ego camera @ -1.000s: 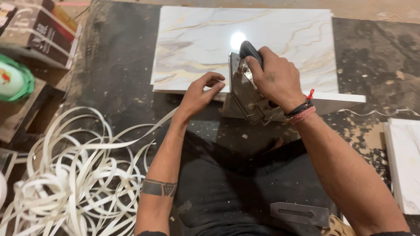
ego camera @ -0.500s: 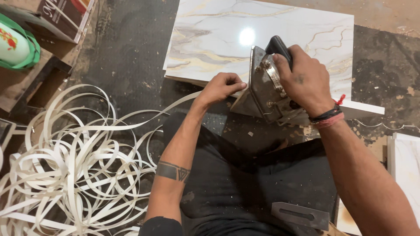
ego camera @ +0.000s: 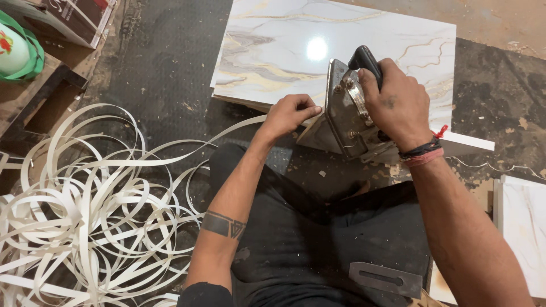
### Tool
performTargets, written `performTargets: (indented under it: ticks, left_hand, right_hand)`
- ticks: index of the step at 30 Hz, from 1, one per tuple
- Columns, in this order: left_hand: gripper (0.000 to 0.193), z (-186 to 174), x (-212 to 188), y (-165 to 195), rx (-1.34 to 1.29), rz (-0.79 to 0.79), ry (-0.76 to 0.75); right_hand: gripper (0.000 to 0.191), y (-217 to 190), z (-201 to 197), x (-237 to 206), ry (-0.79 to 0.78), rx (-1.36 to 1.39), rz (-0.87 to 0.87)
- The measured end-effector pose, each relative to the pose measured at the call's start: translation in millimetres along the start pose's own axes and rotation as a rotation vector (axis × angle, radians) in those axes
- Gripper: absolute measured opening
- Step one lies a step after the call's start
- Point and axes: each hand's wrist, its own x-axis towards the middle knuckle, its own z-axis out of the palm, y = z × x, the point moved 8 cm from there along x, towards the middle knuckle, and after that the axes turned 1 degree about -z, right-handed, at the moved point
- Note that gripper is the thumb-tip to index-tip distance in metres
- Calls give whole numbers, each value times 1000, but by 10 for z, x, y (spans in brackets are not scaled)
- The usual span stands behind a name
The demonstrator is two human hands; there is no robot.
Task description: The person sits on the floor and applies white edge banding tape to the edge of a marble-pattern panel, pressing it with a hand iron. They then trim the excess tape with a hand cutter and set the finished panel on a stack.
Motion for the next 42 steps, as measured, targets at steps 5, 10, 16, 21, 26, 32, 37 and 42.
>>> performTargets:
  ticks: [5, 10, 16, 21, 26, 32, 37, 42]
  left_hand:
    - [30, -19, -8, 64, -29, 71, 59]
    - [24, 4, -176, 83, 24, 193, 333]
    - [33, 367, -288, -19, -558, 277, 112]
    - [30, 339, -311, 42, -401, 351, 138]
    - [27, 335, -356, 174, -178, 385, 243]
    - [25, 369, -372, 194, -109, 414, 318]
    - [26, 458, -293, 16, -212, 264, 271]
    - [26, 498, -283, -93, -123, 321, 289]
  right_hand:
    - [42, -4, -27, -5, 32, -35, 9]
    - [42, 11, -7, 4, 14, -4, 40]
    - [41, -16, -56, -10, 68, 1, -5]
    - [42, 17, -23, 10, 14, 36, 15]
    - [43, 128, -80, -45, 80, -51, -58]
    - [48, 1090, -315, -193, 42, -97, 87]
    - [46, 2231, -823, -545, 202, -195, 160]
    - [46, 3550, -1092, -970, 245, -20, 381]
